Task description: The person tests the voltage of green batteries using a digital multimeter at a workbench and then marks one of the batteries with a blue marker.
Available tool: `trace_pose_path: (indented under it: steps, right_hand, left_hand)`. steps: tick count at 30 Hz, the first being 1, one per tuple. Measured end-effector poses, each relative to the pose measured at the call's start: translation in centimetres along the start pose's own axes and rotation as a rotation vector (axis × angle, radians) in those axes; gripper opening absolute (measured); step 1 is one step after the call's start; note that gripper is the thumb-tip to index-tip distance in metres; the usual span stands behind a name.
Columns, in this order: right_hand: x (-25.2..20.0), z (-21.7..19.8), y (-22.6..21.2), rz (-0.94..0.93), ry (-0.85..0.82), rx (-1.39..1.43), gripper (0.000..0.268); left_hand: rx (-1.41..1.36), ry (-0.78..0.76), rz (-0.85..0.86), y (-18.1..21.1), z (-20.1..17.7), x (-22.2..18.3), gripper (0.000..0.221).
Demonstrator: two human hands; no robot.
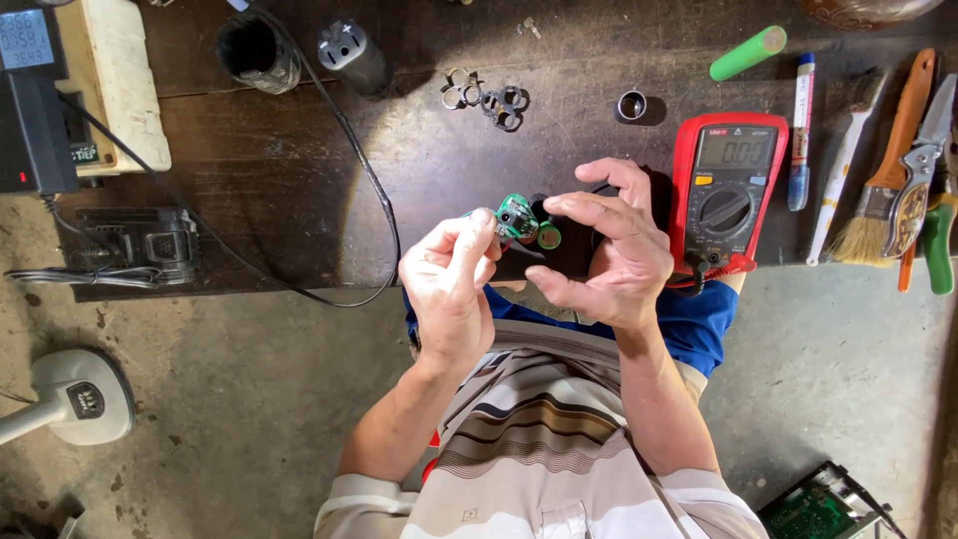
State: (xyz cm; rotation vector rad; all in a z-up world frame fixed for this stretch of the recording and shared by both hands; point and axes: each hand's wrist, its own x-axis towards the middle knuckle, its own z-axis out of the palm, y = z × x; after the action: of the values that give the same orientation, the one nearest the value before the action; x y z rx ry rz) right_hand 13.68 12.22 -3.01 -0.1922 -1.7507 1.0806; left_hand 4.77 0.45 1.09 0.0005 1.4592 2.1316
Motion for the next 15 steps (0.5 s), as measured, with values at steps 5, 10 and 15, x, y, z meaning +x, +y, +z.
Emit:
trace_pose_path:
  steps: [5, 10, 15]
  right_hand:
    - [-0.2, 0.1, 0.0, -0.024, 0.011, -0.072, 0.035]
    - [-0.3, 0.1, 0.0, -0.030, 0.024, -0.090, 0.022]
    - [0.2, 0.3, -0.2, -0.008, 0.031, -0.087, 0.033]
  left_hand:
    - [0.019, 0.010, 0.031, -0.7, -0.1, -0.9, 0.014]
    - [0.055, -0.021, 0.021, -1.1, -0.8, -1.0, 0.017]
    - [0.203, -0.116, 0.089, -0.3, -0.7, -0.3, 0.011]
